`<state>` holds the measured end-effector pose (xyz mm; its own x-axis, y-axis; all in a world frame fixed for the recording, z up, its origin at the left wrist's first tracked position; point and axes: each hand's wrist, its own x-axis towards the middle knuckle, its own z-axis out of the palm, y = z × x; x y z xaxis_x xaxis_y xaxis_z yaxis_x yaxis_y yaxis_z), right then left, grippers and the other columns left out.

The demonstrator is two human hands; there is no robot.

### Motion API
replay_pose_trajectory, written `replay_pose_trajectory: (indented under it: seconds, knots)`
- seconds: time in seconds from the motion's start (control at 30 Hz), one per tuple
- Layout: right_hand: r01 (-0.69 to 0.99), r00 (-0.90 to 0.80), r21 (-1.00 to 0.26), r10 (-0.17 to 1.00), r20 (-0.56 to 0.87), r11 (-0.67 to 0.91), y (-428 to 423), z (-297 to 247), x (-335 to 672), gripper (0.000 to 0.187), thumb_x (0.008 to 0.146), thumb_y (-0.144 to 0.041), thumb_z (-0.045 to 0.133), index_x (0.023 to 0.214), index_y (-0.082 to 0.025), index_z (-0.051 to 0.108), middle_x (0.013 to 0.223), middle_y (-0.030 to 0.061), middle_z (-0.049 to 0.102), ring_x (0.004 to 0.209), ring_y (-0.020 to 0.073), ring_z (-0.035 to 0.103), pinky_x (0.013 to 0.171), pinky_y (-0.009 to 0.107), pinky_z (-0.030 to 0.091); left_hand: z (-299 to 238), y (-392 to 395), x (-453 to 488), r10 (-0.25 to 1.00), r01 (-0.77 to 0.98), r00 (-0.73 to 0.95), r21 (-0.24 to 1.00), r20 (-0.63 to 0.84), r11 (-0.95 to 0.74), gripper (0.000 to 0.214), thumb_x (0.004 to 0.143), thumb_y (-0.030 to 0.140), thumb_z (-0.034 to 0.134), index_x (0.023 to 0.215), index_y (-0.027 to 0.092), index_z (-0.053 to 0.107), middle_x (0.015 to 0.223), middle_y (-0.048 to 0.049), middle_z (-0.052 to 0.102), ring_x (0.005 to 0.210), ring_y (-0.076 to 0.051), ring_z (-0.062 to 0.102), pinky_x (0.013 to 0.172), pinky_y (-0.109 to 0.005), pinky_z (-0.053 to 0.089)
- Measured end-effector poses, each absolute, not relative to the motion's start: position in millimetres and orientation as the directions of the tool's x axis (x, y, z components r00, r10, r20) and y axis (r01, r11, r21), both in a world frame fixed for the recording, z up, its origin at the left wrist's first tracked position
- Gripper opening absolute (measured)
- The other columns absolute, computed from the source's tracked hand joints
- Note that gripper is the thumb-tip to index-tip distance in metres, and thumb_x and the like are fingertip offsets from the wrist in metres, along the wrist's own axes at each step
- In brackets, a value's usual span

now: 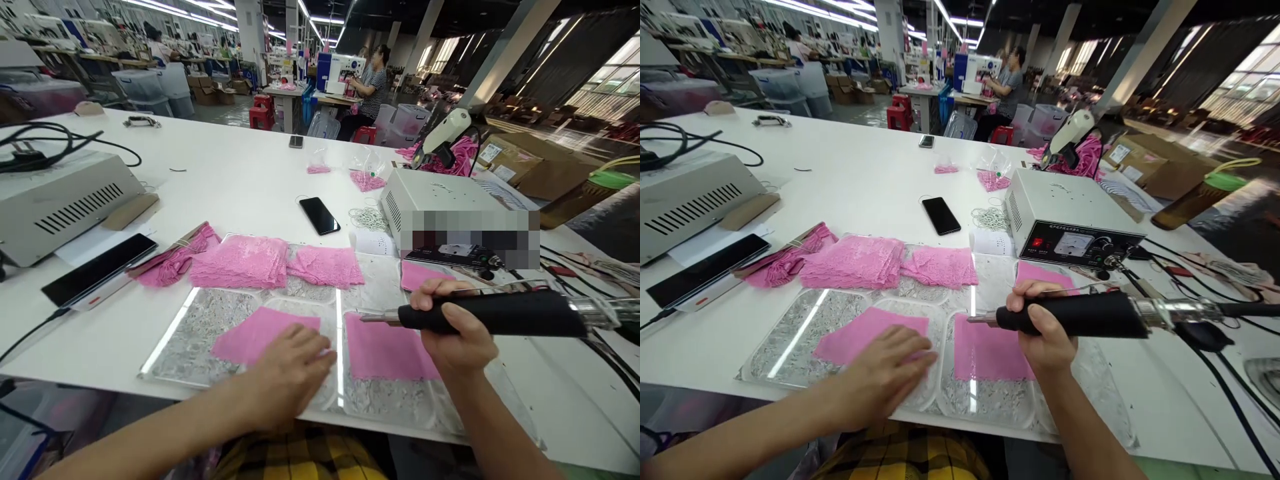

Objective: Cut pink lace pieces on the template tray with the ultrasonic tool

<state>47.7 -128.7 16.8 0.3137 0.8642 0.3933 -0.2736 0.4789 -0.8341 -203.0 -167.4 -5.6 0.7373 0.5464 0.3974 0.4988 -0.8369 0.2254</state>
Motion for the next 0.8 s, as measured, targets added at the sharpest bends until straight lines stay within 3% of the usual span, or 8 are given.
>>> replay_pose_trajectory:
  seconds: [0.17, 0.27, 0.43, 0.57, 0.8]
  knots:
    - [-0.331, 0.254, -0.812, 0.874, 0.414, 0.481, -123, 4, 41, 0.009, 0.07, -0.022, 0.061, 0.079, -0.021, 0.062, 0.078, 0.0015, 0.059, 0.057, 0.0106, 0.052, 0.056, 0.03, 0.045, -24, -166, -154, 0.498, 0.511, 0.772, 0.082, 0.395, -0.856, 0.014, 0.091, 0.014, 0.05, 0.101, 0.012, 0.06, 0.102, -0.0126, 0.065, 0.086, -0.02, 0.057, 0.079, -0.035, 0.045]
    - [-0.355, 0.227, -0.801, 0.875, 0.427, 0.483, -121, -3, 41, 0.01, 0.072, -0.023, 0.061, 0.082, -0.021, 0.063, 0.081, 0.0019, 0.059, 0.059, 0.0108, 0.053, 0.058, 0.03, 0.045, -29, -164, -149, 0.513, 0.54, 0.738, 0.072, 0.438, -0.839, 0.017, 0.09, 0.016, 0.052, 0.104, 0.01, 0.06, 0.108, -0.0134, 0.065, 0.088, -0.022, 0.057, 0.077, -0.037, 0.044]
    - [-0.372, 0.169, -0.8, 0.882, 0.44, 0.471, -120, -7, 45, 0.012, 0.075, -0.024, 0.061, 0.086, -0.022, 0.063, 0.082, 0.002, 0.059, 0.059, 0.011, 0.054, 0.056, 0.03, 0.045, -26, -148, -154, 0.64, 0.612, 0.614, 0.234, 0.462, -0.755, 0.02, 0.09, 0.008, 0.048, 0.1, 0.013, 0.065, 0.096, -0.008, 0.067, 0.083, -0.019, 0.056, 0.07, -0.033, 0.045]
    - [-0.36, 0.17, -0.805, 0.881, 0.441, 0.472, -122, -5, 48, 0.012, 0.075, -0.024, 0.06, 0.086, -0.022, 0.063, 0.081, 0.002, 0.059, 0.058, 0.0112, 0.053, 0.056, 0.03, 0.046, -22, -120, -154, 0.765, 0.649, 0.556, 0.405, 0.324, -0.644, 0.016, 0.09, 0.014, 0.055, 0.089, 0.017, 0.07, 0.087, -0.0047, 0.065, 0.083, -0.018, 0.055, 0.073, -0.032, 0.046]
    - [-0.321, 0.167, -0.82, 0.881, 0.443, 0.474, -123, -6, 51, 0.012, 0.075, -0.024, 0.06, 0.087, -0.022, 0.063, 0.081, 0.0025, 0.059, 0.059, 0.0119, 0.054, 0.056, 0.031, 0.046, -28, -103, -145, 0.775, 0.647, 0.58, 0.436, 0.25, -0.625, 0.003, 0.084, 0.017, 0.066, 0.085, 0.019, 0.069, 0.095, -0.003, 0.064, 0.091, -0.019, 0.057, 0.079, -0.035, 0.043]
